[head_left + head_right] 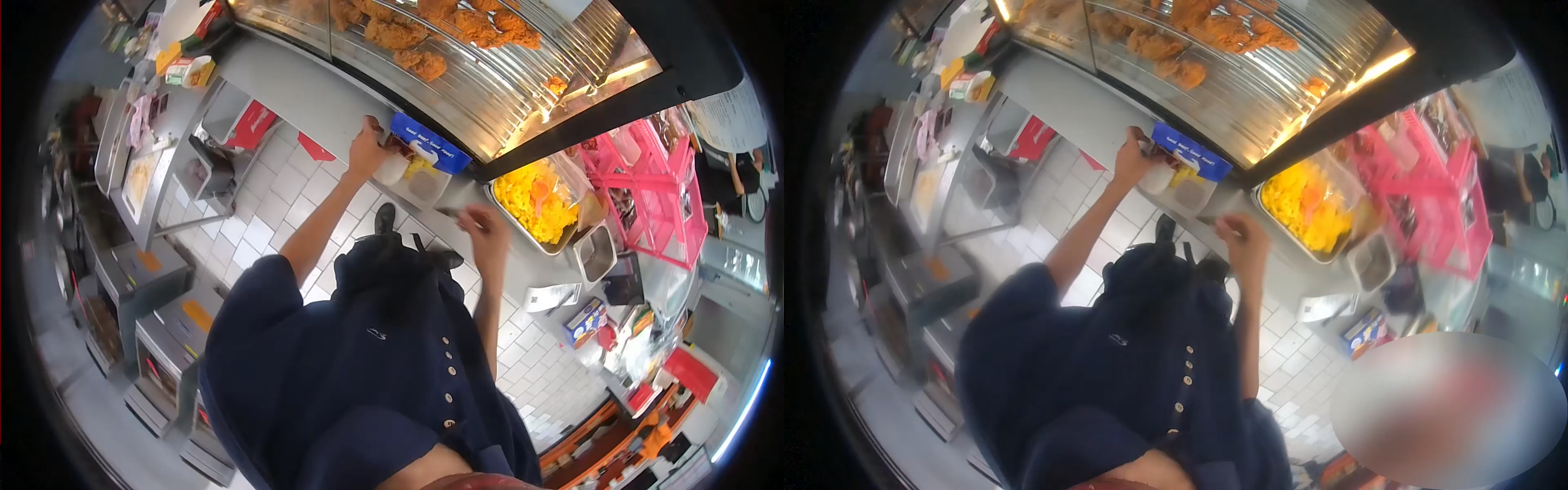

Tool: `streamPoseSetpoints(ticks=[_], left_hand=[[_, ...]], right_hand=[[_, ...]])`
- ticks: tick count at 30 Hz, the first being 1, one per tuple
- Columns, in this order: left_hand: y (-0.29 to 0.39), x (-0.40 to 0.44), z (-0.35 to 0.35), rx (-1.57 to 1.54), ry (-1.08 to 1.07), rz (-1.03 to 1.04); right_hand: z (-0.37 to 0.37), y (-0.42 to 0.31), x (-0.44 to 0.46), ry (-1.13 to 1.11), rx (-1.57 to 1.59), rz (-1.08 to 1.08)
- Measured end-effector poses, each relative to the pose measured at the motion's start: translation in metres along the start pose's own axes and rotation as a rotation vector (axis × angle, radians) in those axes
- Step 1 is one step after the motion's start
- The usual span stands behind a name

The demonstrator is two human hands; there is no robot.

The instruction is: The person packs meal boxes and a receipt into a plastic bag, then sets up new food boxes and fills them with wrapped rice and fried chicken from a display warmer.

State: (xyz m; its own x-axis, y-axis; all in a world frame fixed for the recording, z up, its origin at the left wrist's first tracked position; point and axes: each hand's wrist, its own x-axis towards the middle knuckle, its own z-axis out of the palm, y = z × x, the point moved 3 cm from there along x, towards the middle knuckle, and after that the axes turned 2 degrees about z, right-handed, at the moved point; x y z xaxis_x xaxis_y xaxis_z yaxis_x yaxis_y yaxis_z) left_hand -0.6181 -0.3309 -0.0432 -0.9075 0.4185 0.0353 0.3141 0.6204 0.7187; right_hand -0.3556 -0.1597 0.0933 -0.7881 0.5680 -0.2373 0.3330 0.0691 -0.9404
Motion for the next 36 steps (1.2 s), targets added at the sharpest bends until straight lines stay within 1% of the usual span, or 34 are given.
streamPoseSetpoints(ticks=[2, 4, 6, 7, 8, 9, 10, 11, 12, 13, 14, 15, 16, 17, 18, 19, 21, 22, 24, 25, 26, 27, 28, 30, 31, 33, 34, 36], left_hand=[[-0.014, 0.006, 0.003, -0.102, -0.021, -0.067], [-0.035, 0.018, 0.015, -0.137, -0.261, -0.189], [-0.039, 0.026, 0.02, -0.101, -0.298, -0.179], [-0.042, 0.026, 0.024, -0.06, -0.325, -0.179], [-0.044, 0.026, 0.027, -0.063, -0.327, -0.178], [-0.042, 0.026, 0.028, -0.015, -0.297, -0.129], [-0.041, 0.027, 0.027, 0.032, -0.267, -0.081], [-0.043, 0.027, 0.025, 0.029, -0.264, -0.081], [-0.034, 0.024, 0.015, -0.037, -0.295, -0.109], [-0.032, 0.021, 0.012, -0.104, -0.326, -0.137], [-0.028, 0.019, 0.01, -0.107, -0.329, -0.136], [-0.026, 0.018, 0.01, -0.055, -0.312, -0.129], [-0.026, 0.017, 0.012, -0.004, -0.295, -0.122], [-0.026, 0.014, 0.015, -0.006, -0.298, -0.122], [-0.027, 0.012, 0.018, 0.005, -0.256, -0.136], [-0.028, 0.012, 0.02, 0.016, -0.214, -0.146], [-0.029, 0.009, 0.019, -0.016, -0.192, -0.126], [-0.027, 0.007, 0.016, -0.044, -0.17, -0.113], [-0.026, 0.004, 0.015, -0.044, -0.167, -0.107], [-0.026, 0.004, 0.014, -0.042, -0.154, -0.103], [-0.026, 0.004, 0.014, -0.043, -0.156, -0.104], [-0.026, 0.003, 0.014, -0.055, -0.149, -0.088], [-0.025, 0.004, 0.013, -0.067, -0.14, -0.072], [-0.026, 0.004, 0.011, -0.074, -0.12, -0.041], [-0.025, 0.002, 0.011, -0.08, -0.106, -0.011], [-0.026, 0.003, 0.013, -0.072, -0.108, -0.006], [-0.028, 0.004, 0.015, -0.062, -0.108, -0.005], [-0.033, 0.001, 0.017, -0.086, -0.095, 0.029]], right_hand=[[0.049, 0.011, 0.026, -0.077, 0.035, 0.017], [0.081, 0.019, 0.047, -0.087, 0.042, 0.016], [0.103, 0.023, 0.065, -0.108, -0.275, -0.184], [0.109, 0.02, 0.07, -0.104, -0.279, -0.179], [0.113, 0.016, 0.076, -0.032, -0.358, -0.205], [0.117, 0.012, 0.08, 0.04, -0.437, -0.233], [0.12, 0.01, 0.083, 0.039, -0.44, -0.234], [0.12, 0.009, 0.087, 0.056, -0.483, -0.164], [0.121, 0.01, 0.089, 0.074, -0.524, -0.091], [0.122, 0.01, 0.091, 0.076, -0.526, -0.09], [0.124, 0.009, 0.092, 0.069, -0.64, -0.106], [0.126, 0.01, 0.094, 0.061, -0.754, -0.122], [0.13, 0.022, 0.095, 0.062, -0.756, -0.119], [0.137, 0.035, 0.095, 0.005, -0.791, -0.162], [0.143, 0.036, 0.094, -0.052, -0.825, -0.206], [0.146, 0.038, 0.091, -0.047, -0.828, -0.206], [0.156, 0.042, 0.078, -0.049, -0.892, -0.289], [0.159, 0.044, 0.077, -0.047, -0.894, -0.283], [0.163, 0.046, 0.074, 0.169, -1.111, -0.405], [0.163, 0.05, 0.076, 0.169, -1.113, -0.403], [0.164, 0.055, 0.079, 0.124, -1.137, -0.391], [0.164, 0.051, 0.078, 0.079, -1.16, -0.378], [0.161, 0.045, 0.078, 0.08, -1.16, -0.378], [0.16, 0.041, 0.079, -0.32, -1.29, -0.28], [0.162, 0.042, 0.08, -0.316, -1.29, -0.276], [0.167, 0.038, 0.086, -0.168, -1.315, -0.489], [0.171, 0.04, 0.088, -0.159, -1.315, -0.486], [0.18, 0.046, 0.092, -0.083, -1.353, -0.339]])
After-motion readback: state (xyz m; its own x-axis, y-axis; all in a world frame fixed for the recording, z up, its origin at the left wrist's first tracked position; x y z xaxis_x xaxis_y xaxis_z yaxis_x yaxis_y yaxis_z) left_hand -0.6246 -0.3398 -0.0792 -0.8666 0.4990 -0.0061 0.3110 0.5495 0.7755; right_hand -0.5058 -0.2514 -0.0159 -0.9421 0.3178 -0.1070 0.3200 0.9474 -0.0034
